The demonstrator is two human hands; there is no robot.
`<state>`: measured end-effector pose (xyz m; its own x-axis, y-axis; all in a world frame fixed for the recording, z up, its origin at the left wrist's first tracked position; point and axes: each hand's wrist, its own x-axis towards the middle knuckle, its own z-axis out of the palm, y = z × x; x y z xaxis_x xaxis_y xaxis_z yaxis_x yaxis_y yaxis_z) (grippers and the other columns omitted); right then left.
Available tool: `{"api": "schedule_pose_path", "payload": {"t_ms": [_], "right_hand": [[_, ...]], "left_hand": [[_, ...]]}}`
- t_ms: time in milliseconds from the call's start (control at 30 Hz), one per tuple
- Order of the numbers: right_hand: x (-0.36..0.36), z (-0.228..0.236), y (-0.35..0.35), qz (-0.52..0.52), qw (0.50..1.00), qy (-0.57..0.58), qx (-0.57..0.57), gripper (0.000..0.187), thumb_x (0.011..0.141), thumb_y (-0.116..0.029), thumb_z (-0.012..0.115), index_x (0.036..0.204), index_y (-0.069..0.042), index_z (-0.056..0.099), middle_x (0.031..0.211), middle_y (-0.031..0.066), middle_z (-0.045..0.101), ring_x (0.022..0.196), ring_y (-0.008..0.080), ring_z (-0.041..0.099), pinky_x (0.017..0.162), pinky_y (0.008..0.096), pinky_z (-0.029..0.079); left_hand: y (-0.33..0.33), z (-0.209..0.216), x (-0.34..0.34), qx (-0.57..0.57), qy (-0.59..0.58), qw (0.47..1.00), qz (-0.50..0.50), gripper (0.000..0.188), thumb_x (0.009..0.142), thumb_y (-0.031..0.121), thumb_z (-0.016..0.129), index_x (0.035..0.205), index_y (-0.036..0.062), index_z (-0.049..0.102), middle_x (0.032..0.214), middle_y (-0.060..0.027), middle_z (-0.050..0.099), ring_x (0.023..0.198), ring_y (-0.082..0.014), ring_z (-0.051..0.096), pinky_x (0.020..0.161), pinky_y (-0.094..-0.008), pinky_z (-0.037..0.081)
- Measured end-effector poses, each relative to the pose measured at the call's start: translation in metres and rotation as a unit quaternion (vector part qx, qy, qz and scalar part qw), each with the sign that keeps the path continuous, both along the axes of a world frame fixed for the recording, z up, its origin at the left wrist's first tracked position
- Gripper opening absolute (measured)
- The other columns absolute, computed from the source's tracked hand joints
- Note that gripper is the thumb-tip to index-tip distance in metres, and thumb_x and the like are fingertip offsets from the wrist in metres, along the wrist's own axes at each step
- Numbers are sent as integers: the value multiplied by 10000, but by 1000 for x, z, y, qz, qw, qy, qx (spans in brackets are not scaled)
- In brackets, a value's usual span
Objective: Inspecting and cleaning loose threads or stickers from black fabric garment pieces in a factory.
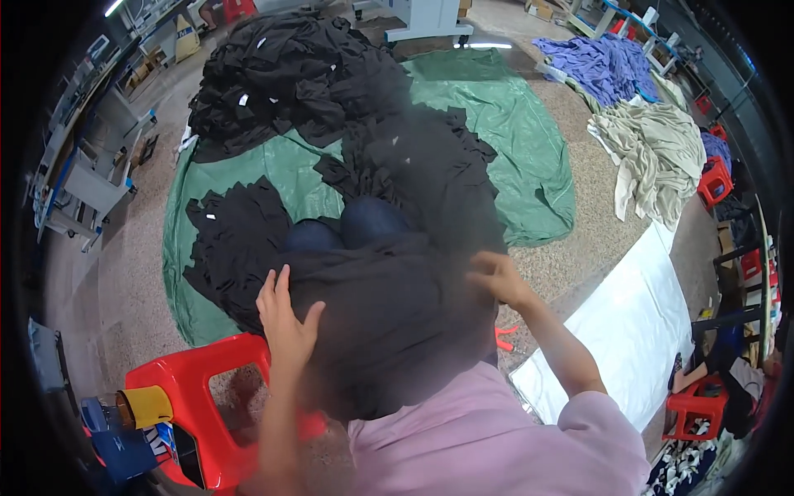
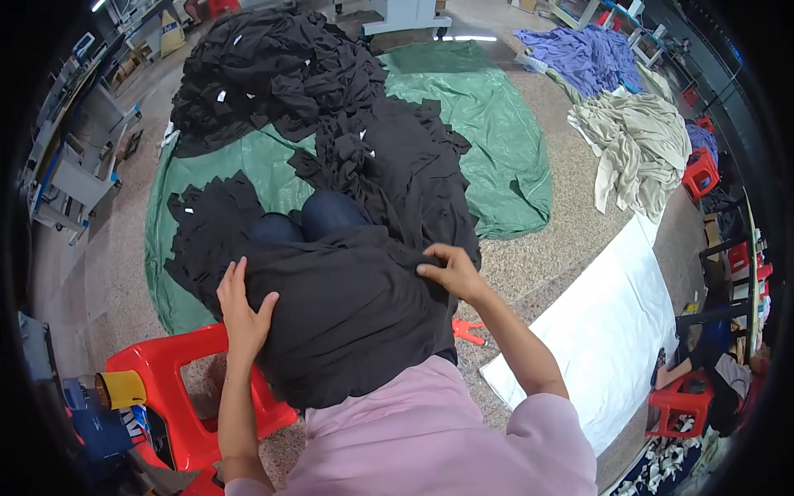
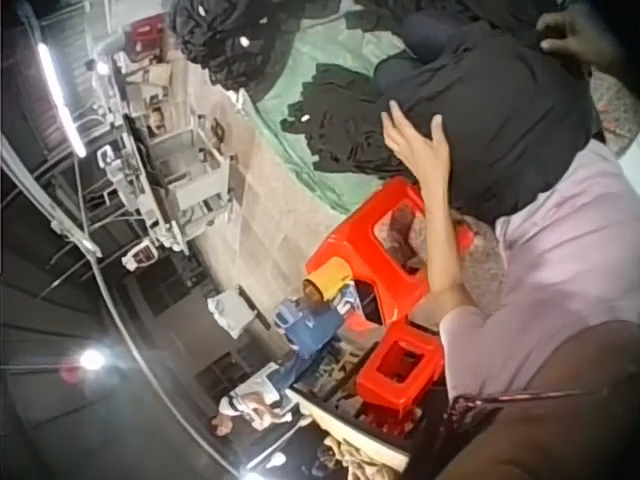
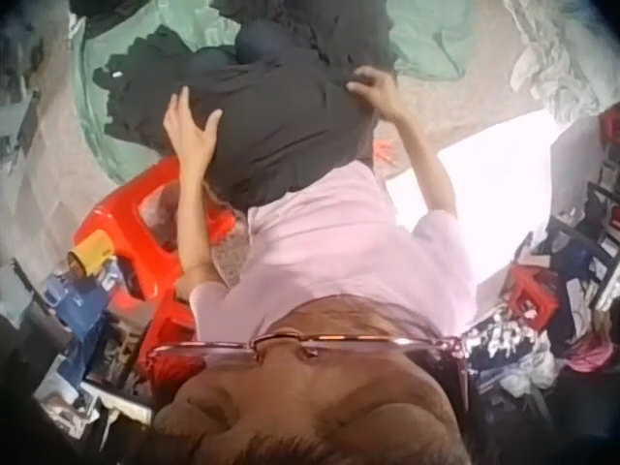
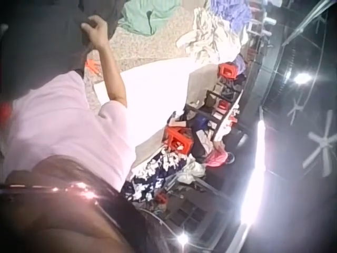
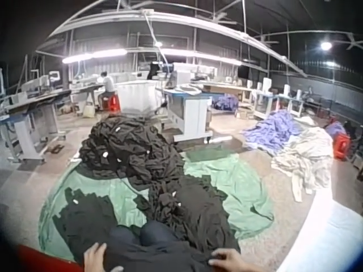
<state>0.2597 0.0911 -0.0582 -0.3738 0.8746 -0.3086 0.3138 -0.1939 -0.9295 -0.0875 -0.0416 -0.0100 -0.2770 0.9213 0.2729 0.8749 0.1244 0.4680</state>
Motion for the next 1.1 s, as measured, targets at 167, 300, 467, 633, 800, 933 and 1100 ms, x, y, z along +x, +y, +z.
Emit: {"api": "schedule_pose_path", "payload": {"t_ms": [167, 300, 467, 633, 800, 933, 1100], "right_hand": [[-29, 108, 8, -47, 856, -7, 514, 239, 709, 89, 675, 923, -11, 635, 987, 92, 582, 863, 227, 598, 727, 292, 478], [-44, 186, 12, -72, 738, 43, 670, 311, 653, 146, 604, 920, -7, 653, 970, 129, 597, 809, 221, 616, 654, 276, 489], [-64, 203, 35, -6, 574, -75, 816, 340, 640, 117, 609, 953, -6, 659, 888, 127, 646, 734, 245, 623, 612, 315, 497], [-60, 199, 25, -41, 705, 4, 708, 238, 718, 45, 648, 943, -30, 647, 860, 137, 639, 754, 263, 638, 644, 340, 502], [-10, 255, 8, -239, 489, 114, 831, 262, 935, -205, 589, 996, 46, 550, 833, 172, 651, 657, 216, 627, 617, 299, 513], [76, 288, 21, -254, 577, 177, 756, 303, 937, -188, 606, 1080, 68, 529, 893, 254, 669, 650, 247, 688, 531, 250, 535], [51, 287, 62, -321, 550, 6, 771, 160, 890, -22, 632, 1046, -24, 665, 972, 60, 677, 870, 111, 637, 709, 226, 519]], "left_hand": [[24, 39, 24, -27, 18, 991, -129, 1054, 627, 476, 811, 1468, 98, 300, 1516, -215, 254, 1447, -364, 141, 1142, -516, 153], [21, 65, 9, -189, -215, 929, -235, 1114, 513, 386, 886, 1433, 71, 343, 1349, -164, 522, 1234, -354, 517, 1143, -464, 214], [-18, 71, -21, -216, -236, 932, -170, 532, 633, 143, 835, 1103, 1, 630, 927, -182, 689, 865, -321, 680, 776, -365, 520], [-33, 86, -30, -47, -95, 987, -123, 628, 666, 109, 819, 1232, 43, 555, 1303, -171, 544, 1169, -321, 556, 917, -378, 473], [-18, 99, 21, -91, -92, 947, -296, 1168, 515, 619, 823, 1427, 56, 359, 1403, -177, 459, 1320, -328, 419, 1146, -542, 136], [-45, 87, 53, -154, -129, 887, -416, 590, 585, 220, 803, 1112, 47, 601, 1028, -147, 635, 939, -354, 634, 816, -414, 503], [-55, 149, -1, 22, 14, 999, -33, 366, 648, 61, 688, 1003, 25, 606, 908, -159, 611, 862, -340, 622, 771, -375, 493]]}}
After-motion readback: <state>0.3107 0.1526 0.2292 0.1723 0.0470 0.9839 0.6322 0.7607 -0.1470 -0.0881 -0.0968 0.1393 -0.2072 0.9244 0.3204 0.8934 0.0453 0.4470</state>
